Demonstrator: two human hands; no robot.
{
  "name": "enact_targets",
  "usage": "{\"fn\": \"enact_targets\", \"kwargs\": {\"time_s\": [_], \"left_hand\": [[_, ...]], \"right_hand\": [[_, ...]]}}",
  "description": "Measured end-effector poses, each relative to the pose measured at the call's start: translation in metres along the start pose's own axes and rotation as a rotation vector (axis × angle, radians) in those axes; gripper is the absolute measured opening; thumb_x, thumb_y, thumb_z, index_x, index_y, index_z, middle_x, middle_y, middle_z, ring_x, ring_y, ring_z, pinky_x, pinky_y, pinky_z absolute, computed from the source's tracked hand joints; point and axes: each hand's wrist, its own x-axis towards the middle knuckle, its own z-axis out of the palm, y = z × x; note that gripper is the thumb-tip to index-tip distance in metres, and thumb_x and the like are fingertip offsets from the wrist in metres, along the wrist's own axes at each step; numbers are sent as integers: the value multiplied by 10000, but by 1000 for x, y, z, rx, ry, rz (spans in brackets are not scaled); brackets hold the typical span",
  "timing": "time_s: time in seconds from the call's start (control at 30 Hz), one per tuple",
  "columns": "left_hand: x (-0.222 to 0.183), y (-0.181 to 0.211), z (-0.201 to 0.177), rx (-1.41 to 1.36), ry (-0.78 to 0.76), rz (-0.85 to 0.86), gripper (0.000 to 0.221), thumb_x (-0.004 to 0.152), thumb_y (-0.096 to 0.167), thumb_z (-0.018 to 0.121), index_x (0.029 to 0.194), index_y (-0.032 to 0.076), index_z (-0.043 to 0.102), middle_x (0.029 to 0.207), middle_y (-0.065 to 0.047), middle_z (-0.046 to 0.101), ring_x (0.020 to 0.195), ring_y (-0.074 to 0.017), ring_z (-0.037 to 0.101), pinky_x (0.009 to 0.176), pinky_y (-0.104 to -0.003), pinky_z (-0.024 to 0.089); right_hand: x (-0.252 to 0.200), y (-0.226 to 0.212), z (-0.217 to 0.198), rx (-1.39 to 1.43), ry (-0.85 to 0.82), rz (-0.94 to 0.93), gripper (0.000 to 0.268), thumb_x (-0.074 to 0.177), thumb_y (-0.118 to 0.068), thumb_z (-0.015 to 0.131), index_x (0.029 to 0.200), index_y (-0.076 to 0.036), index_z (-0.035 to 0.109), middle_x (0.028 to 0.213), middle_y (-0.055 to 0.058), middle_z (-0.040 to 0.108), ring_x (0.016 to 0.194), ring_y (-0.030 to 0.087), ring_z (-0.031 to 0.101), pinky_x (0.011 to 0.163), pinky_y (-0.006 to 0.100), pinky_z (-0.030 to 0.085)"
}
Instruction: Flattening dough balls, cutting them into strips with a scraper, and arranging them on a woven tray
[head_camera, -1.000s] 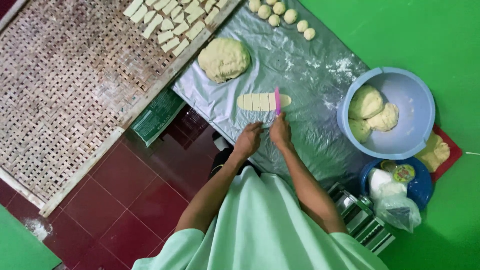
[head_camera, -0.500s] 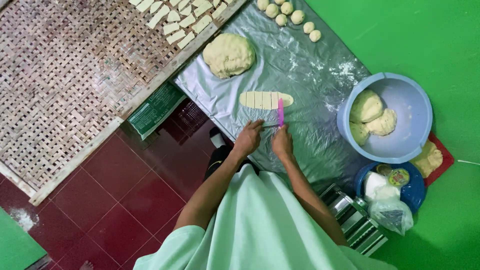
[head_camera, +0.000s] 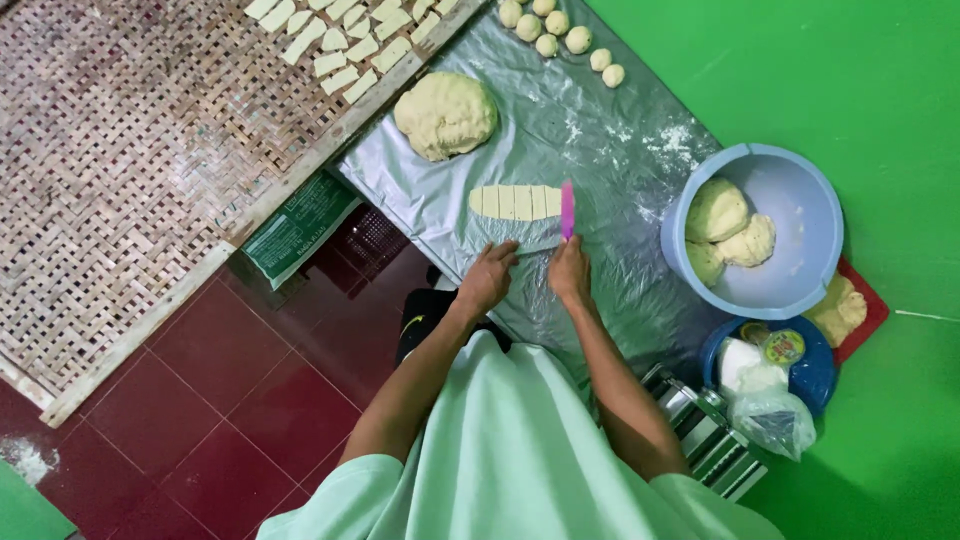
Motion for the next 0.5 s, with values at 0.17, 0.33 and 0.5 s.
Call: {"fn": "enact_targets", "kwargs": {"time_s": [0.17, 0.33, 0.5], "left_hand": [[0, 6, -6, -13, -18, -27, 285, 809, 12, 544, 1071, 69, 639, 1399, -142, 588, 1383, -354, 538, 1154, -593, 399], [6, 3, 3, 25, -23, -18, 267, 805, 32, 570, 1060, 68, 642, 1383, -148, 601, 1384, -345, 538, 1159, -579, 399], [36, 11, 7, 181, 4, 6, 383, 833, 58, 547, 1197, 71, 667, 1268, -146, 677, 1291, -315, 622, 1159, -494, 412]], "right_hand": [[28, 14, 19, -34, -22, -14, 274, 1098, -297, 325, 1157, -71, 468, 889, 326, 711, 883, 524, 719, 706, 596, 558], [21, 1, 10, -8, -28, 2, 297, 1098, -300, 325, 1168, -55, 476, 876, 326, 706, 866, 527, 718, 638, 589, 542], [30, 13, 22, -105, -35, -20, 231, 1101, -222, 365, 1196, -33, 457, 869, 307, 702, 829, 520, 727, 585, 563, 564]]}}
